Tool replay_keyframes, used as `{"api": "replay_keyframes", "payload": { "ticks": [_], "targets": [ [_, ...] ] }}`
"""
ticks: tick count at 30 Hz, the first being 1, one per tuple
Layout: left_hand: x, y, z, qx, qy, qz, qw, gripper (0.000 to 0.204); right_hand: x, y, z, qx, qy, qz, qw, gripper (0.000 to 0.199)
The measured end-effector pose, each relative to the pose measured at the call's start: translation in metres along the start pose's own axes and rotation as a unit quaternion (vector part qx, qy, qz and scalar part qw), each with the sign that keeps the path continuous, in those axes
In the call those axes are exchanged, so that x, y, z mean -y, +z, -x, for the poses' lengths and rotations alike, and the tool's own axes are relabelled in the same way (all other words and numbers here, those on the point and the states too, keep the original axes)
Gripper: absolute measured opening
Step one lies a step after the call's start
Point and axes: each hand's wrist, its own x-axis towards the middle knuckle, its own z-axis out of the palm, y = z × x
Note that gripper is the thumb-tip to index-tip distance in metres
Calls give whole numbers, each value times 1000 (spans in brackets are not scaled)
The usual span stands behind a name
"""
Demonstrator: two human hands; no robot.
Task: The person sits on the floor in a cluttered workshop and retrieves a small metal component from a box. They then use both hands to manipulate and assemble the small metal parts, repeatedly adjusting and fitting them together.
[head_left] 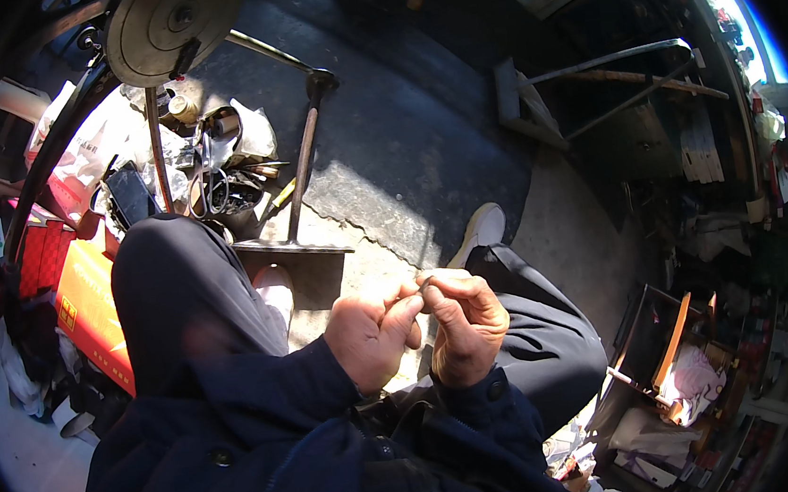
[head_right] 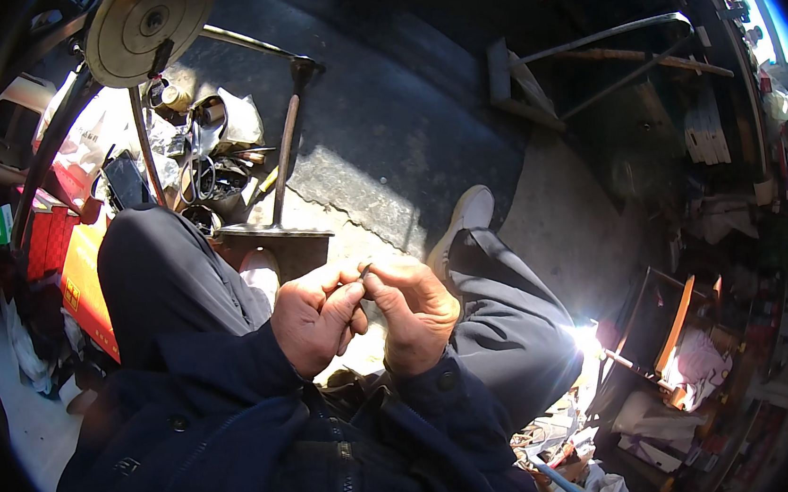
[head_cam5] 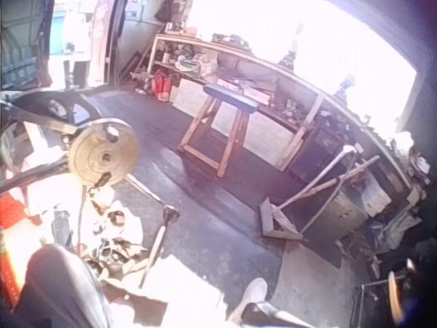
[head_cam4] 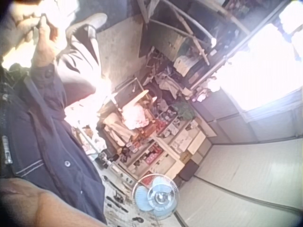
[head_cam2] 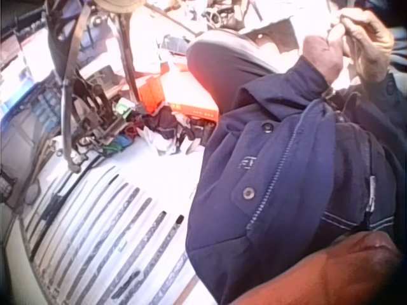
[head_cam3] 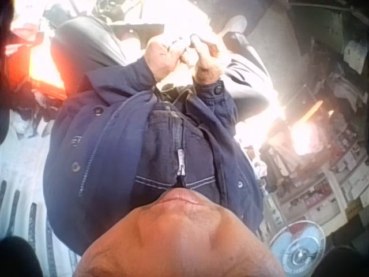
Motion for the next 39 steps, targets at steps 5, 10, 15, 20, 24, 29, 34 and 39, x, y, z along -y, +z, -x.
{"api": "replay_keyframes", "payload": {
  "ticks": [5,10,15,20,24,29,34,39],
  "targets": [
    [-1,1,1,-23,45,-77,996,18,0,-1,0,8,5,27,1000,13],
    [-4,3,-1,-15,40,-75,996,18,-2,0,2,-11,-19,31,999,15],
    [-7,2,0,5,-14,-37,999,18,-3,-1,2,-9,-50,22,998,18],
    [-4,3,0,-9,-2,-20,1000,19,-3,0,1,1,-34,19,999,16],
    [-3,1,2,-16,11,-59,998,20,1,2,2,-15,29,-9,999,10],
    [-5,0,3,-14,30,-84,996,19,2,1,1,-13,60,-18,998,9],
    [-5,1,2,-18,35,-95,995,19,0,-2,1,1,56,-43,998,11],
    [-1,2,3,-28,36,-87,995,19,-1,-5,0,11,67,-59,996,12]
  ]
}}
